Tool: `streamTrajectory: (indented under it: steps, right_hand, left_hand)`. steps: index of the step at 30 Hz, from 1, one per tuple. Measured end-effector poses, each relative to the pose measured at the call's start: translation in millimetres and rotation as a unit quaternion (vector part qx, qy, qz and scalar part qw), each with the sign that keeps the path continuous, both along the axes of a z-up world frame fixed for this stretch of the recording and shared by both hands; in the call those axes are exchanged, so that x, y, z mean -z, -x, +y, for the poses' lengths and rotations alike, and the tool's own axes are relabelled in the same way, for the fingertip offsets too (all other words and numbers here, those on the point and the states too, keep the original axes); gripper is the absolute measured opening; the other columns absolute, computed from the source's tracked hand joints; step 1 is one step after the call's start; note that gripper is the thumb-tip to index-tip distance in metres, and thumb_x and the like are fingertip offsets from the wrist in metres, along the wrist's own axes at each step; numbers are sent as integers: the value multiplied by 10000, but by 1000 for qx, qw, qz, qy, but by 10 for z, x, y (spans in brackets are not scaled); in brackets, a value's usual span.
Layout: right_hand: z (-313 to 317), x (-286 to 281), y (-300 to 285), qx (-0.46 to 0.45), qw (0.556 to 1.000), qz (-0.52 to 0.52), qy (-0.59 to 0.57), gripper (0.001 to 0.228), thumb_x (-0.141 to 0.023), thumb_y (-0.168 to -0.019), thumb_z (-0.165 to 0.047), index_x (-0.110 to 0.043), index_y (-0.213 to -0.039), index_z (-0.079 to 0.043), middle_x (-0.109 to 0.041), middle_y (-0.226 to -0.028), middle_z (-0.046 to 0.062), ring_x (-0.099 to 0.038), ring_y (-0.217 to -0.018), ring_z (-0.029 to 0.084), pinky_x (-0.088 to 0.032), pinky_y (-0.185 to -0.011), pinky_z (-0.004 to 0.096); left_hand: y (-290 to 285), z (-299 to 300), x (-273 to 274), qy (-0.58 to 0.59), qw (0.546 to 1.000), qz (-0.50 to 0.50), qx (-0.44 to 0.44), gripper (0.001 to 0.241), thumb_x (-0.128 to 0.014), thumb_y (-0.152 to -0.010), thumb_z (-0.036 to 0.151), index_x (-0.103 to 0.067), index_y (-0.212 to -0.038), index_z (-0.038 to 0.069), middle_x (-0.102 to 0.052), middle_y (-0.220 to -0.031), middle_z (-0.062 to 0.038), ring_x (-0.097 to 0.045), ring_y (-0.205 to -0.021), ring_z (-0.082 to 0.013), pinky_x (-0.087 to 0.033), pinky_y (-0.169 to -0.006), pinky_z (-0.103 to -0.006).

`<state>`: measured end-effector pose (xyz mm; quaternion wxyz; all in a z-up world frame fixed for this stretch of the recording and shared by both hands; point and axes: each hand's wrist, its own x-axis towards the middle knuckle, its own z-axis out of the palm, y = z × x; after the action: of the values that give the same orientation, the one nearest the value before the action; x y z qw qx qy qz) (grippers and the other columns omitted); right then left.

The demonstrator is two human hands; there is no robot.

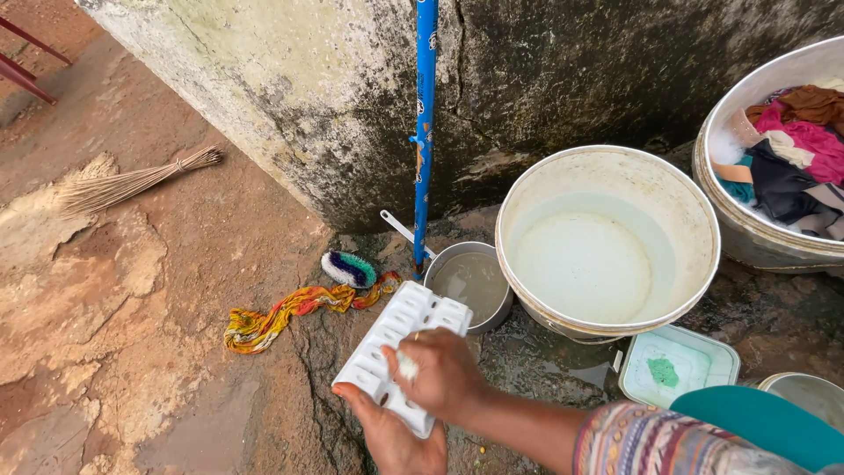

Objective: Cleaning a white plastic ice cube tray with a steel wool scrubber and water.

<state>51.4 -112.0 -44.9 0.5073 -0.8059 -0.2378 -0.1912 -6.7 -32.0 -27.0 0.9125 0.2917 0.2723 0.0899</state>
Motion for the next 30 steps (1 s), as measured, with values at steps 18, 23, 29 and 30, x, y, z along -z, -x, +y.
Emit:
streamTrajectory:
  steps: [18,23,29,30]
  right_hand:
    - [36,187,-139,70,995,60,37,389,-662,-947,-305,-676,-638,-68,-654,-565,147,-631,-478,317,-515,-532,456]
    - [-192,301,-564,195,969,139,65,417,-660,-960,-346,-688,-648,-70,-640,-537,165,-628,-461,333,-515,-498,465]
    - [-164,167,-395,133,987,74,47,455,-626,-985,-352,-655,-624,-77,-616,-505,135,-609,-417,303,-502,-480,446]
    - [-239,208,-521,128,988,70,54,455,-623,-987,-354,-644,-628,-75,-614,-508,130,-607,-414,296,-496,-462,440]
  left_hand:
    - [-74,248,381,-116,993,1,-37,1015,-327,-848,834,-479,-1475,50,-650,-1342,-163,-665,-1145,-355,-550,-930,-552]
    - [-114,319,453,-110,994,-13,-2,1047,-311,-838,846,-492,-1442,9,-693,-1263,-192,-702,-1055,-387,-596,-830,-553]
    - [-218,331,441,-111,993,-43,7,1020,-325,-859,819,-468,-1468,13,-671,-1294,-195,-686,-1099,-364,-584,-871,-528]
    - [-217,362,447,-117,992,-48,3,1010,-331,-867,810,-460,-1480,18,-660,-1308,-194,-678,-1117,-355,-578,-889,-521]
